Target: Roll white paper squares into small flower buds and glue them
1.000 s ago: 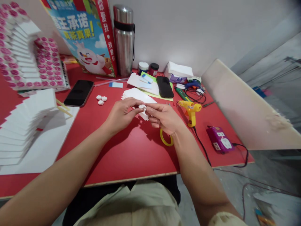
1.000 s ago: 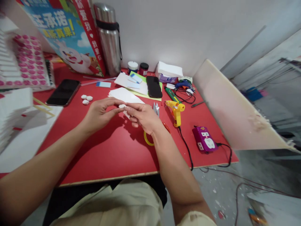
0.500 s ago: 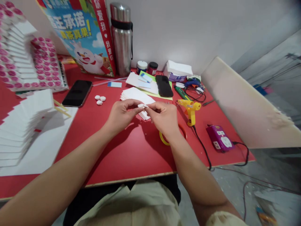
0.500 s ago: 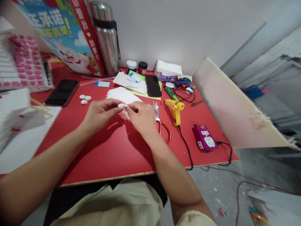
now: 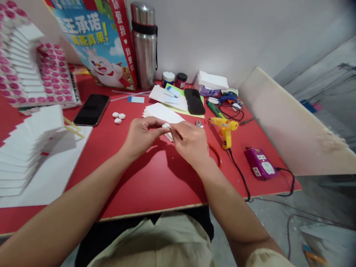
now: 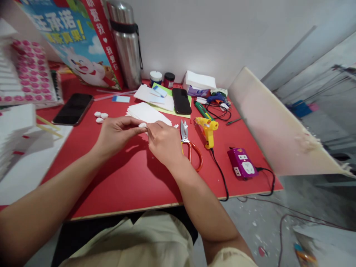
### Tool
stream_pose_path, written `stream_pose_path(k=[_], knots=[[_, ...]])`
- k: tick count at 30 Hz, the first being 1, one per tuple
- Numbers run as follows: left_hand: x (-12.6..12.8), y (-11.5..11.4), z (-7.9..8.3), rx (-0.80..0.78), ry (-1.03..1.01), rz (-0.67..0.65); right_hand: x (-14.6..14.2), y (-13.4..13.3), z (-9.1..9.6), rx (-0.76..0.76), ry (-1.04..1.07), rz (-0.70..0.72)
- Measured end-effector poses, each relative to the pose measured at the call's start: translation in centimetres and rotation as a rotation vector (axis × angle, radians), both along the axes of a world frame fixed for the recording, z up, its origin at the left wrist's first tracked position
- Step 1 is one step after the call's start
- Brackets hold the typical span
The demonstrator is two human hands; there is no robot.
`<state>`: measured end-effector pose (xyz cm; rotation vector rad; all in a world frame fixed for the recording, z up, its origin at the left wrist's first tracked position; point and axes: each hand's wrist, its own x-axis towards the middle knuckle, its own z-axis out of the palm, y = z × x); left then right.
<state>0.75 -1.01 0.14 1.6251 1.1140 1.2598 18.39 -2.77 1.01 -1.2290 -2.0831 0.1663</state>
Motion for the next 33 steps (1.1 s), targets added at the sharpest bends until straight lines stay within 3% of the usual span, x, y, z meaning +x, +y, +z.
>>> stream_pose_path(k=[9,15,23,28,33], knots=[[-0.14,0.27,0.13,-0.005,-0.037,-0.042,0.42,0.75,-0.18,-0.251,0.379,0.043],[-0.37,0.25,0.04,0.008,0.077,0.015,0.42,0.43,-0.42,-0.028,0.082,0.091],[-0.58,0.25,-0.7,0.045,0.192,0.027,0.36,0.14,0.02,0.005,-0.304,0.031],[-0.39,0.23,-0.75,0.089,0.176,0.002,0.41,0.32,0.08,-0.043,-0.305,0.035],[-0.18,0.18,-0.56,0.119,0.216,0.002,0.42,0.45,-0.33,-0.093,-0.094,-0.025]])
